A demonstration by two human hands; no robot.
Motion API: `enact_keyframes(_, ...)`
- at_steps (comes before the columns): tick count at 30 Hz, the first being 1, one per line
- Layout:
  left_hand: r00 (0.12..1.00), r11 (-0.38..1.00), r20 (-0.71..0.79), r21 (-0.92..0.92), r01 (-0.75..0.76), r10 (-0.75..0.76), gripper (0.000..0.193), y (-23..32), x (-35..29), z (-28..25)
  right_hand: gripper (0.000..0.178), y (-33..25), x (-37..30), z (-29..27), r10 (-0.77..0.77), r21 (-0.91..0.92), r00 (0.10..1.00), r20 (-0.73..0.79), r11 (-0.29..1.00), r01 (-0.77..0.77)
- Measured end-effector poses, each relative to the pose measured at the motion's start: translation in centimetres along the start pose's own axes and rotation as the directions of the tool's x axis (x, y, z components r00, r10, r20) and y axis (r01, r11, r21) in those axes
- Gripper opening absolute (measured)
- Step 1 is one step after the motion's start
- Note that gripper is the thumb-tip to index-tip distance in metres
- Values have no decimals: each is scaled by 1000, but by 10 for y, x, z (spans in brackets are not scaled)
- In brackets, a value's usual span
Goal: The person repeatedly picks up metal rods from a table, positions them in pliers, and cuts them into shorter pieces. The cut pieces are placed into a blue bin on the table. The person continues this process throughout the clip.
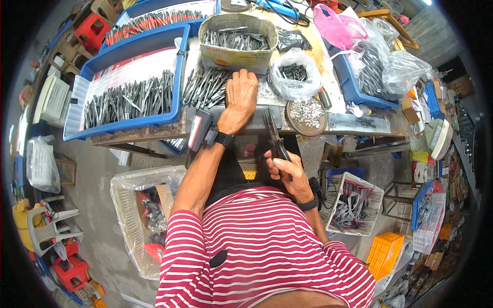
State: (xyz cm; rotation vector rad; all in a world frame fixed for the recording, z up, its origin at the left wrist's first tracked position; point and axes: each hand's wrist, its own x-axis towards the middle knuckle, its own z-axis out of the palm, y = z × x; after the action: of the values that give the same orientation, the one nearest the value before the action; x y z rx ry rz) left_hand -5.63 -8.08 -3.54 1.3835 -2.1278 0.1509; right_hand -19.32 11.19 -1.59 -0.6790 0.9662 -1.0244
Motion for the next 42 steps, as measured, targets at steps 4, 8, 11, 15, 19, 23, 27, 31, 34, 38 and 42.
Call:
enact_keyframes(4,1000,1000,12,5,23,-23,22,6,-6,-8,42,-2,-2,0,-39,-70,999,1,997,39)
enact_keyframes(8,988,986,-156,-166,-17,-10,19,9,-15,-28,42,-6,-2,1,-135,-270,988,-76,956,110)
enact_keyframes(11,970,836,-202,-549,4,-137,15,16,-25,-47,36,-8,1,6,-382,-599,920,-90,759,257)
enact_keyframes(15,910,116,252,-945,304,-328,14,24,-42,-71,37,-9,5,13,-574,-743,818,-36,563,362)
enact_keyframes(19,823,-513,549,-753,412,-145,16,19,-51,-84,41,-9,8,18,-734,-865,672,96,272,420)
enact_keyframes(23,817,-652,573,-645,400,-66,11,18,-58,-83,51,-8,9,19,-779,-909,606,161,121,398)
enact_keyframes(27,811,-703,583,-595,389,-44,8,14,-63,-78,52,-7,9,18,-789,-935,578,209,11,353)
enact_keyframes(31,834,-719,551,-581,381,-4,8,9,-67,-74,51,-5,10,16,-789,-934,569,231,-16,357)
enact_keyframes(34,825,-699,563,-610,374,-50,8,11,-70,-72,52,-2,10,15,-781,-939,586,216,-2,345)
enact_keyframes(38,832,-606,516,-735,306,-205,6,25,-72,-72,48,0,7,18,-710,-929,693,126,161,333)
enact_keyframes(42,823,-84,299,-952,296,-483,4,44,-75,-73,35,-1,1,23,-534,-792,845,1,516,327)
